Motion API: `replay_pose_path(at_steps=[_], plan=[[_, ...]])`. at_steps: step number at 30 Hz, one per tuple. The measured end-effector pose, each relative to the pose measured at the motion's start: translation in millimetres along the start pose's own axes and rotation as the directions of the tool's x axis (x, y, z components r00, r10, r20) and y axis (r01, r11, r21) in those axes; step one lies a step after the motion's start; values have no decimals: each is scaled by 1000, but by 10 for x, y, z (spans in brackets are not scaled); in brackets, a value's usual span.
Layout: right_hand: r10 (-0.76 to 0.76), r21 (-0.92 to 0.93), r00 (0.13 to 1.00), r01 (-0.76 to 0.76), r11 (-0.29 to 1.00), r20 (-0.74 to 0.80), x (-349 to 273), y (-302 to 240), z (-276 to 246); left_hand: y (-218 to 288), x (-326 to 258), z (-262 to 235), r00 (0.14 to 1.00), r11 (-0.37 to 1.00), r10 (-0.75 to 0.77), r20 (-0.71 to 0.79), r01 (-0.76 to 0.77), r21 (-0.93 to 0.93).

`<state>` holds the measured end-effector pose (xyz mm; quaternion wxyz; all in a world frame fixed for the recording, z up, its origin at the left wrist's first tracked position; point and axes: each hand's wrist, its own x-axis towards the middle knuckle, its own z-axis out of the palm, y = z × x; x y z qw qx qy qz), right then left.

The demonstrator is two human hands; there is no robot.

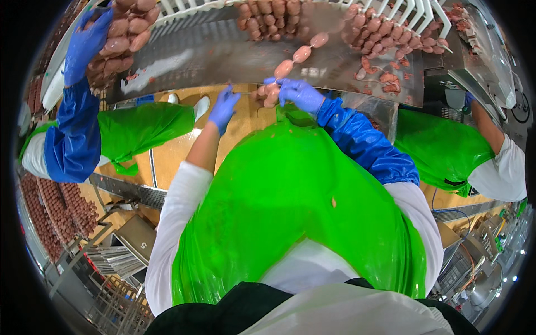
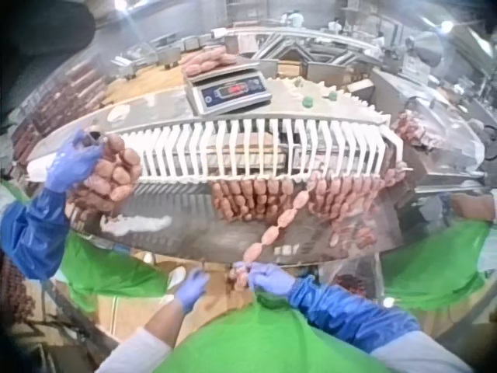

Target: The person is assembling sausages on a production line. They pick up links of raw sausage meat from a conveyor belt and place them into a white plastic rack. The worker uses both hands to handle the meat and arrange it in the rack.

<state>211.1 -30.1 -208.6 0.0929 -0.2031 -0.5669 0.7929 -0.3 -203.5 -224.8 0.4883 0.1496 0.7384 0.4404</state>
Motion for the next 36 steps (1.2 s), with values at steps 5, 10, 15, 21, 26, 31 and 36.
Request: replay_pose_path(at_steps=[5, 10, 15, 21, 26, 31, 36], plan=[[-34, -339, 968, 120, 933, 249, -28, 230, -361, 1269, 679, 1330, 851, 994, 67, 520, -103, 40], [76, -413, 975, 18, 911, 209, -385, -161, -946, 1848, 379, 1819, 682, 995, 103, 724, -66, -80], [146, -125, 979, -164, 979, -140, -904, -188, -1916, 2542, -115, 841, 721, 941, 320, 615, -167, -295], [42, -848, 921, -375, 374, -388, -1525, -368, -3160, 3204, -198, -191, 790, 892, 419, 447, -450, -42], [17, -888, 947, -308, 342, -322, -1741, 3, -3862, 3089, 511, -204, 764, 917, 316, 563, -399, 26], [223, -445, 946, -309, 840, -235, -1561, -534, -3289, 2734, 751, 302, 847, 874, 159, 506, -360, 327], [132, -759, 974, -228, 609, -186, -1034, -946, -2491, 2257, 896, 1487, 774, 941, 66, 630, -258, 219]])
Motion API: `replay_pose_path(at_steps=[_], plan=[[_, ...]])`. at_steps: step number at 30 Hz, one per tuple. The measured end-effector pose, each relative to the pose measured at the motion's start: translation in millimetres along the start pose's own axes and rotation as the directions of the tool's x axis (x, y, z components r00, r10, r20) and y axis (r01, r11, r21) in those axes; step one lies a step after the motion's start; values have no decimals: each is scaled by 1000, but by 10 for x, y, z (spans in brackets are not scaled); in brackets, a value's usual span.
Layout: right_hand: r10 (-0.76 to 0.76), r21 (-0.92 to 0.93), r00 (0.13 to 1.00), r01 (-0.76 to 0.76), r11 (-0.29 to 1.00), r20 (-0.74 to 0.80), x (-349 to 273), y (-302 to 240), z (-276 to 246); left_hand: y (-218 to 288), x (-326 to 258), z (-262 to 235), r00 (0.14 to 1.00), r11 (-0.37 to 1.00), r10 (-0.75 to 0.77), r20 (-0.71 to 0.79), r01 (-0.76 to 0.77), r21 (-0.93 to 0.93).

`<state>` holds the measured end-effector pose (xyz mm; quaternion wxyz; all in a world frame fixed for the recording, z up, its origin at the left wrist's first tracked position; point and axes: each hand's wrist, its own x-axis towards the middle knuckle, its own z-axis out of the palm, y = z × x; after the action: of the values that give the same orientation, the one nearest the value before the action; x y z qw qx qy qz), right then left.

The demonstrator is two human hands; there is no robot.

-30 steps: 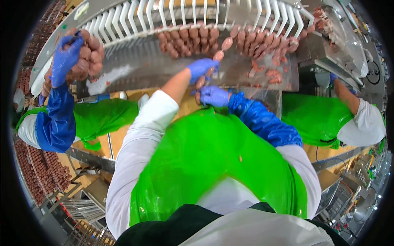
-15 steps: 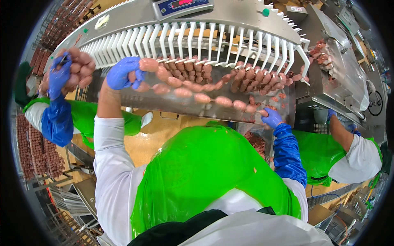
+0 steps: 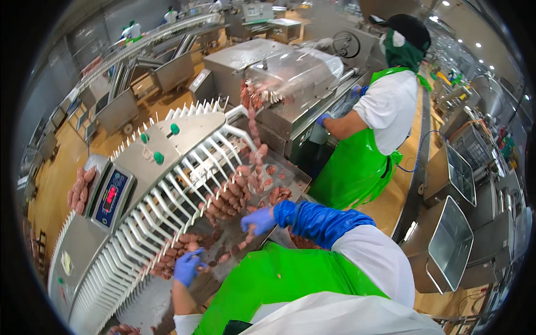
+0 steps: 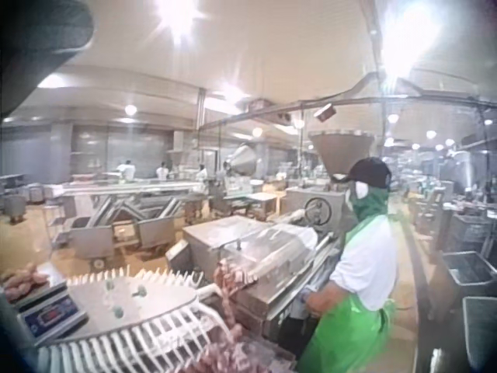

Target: The person is assembling sausages on a production line. They pick up links of raw sausage meat from a conveyor belt and place them into a white plastic rack. The worker uses both hands to handle the meat and arrange it in the rack.

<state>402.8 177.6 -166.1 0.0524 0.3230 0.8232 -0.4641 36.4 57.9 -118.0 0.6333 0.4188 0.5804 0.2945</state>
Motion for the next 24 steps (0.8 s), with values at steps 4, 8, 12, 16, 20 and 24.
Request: replay_pose_path(at_steps=[4, 8, 12, 16, 20, 24], plan=[[-119, -211, 992, 106, 972, -48, 239, -894, -121, -222, 792, 647, 972, 966, 171, 159, -197, 167], [-213, -285, 904, 107, 953, -372, 222, -1413, -219, -122, 986, 848, 984, 980, 140, 111, -153, 127], [-316, -305, 678, 140, 942, -664, 205, -1393, -97, 50, 854, 825, 978, 966, 197, 65, -182, -185], [-111, 209, 950, 177, 962, -293, -152, -1129, 275, 183, 834, 580, 898, 716, 376, 230, -124, -687], [58, -149, 998, -54, 987, 19, -337, -65, 629, 283, 712, 504, 711, 574, 452, 538, 231, -786], [-204, -43, 776, 223, 974, -597, -254, -620, 225, 555, 246, 432, 762, 785, 413, 499, -19, -619]])
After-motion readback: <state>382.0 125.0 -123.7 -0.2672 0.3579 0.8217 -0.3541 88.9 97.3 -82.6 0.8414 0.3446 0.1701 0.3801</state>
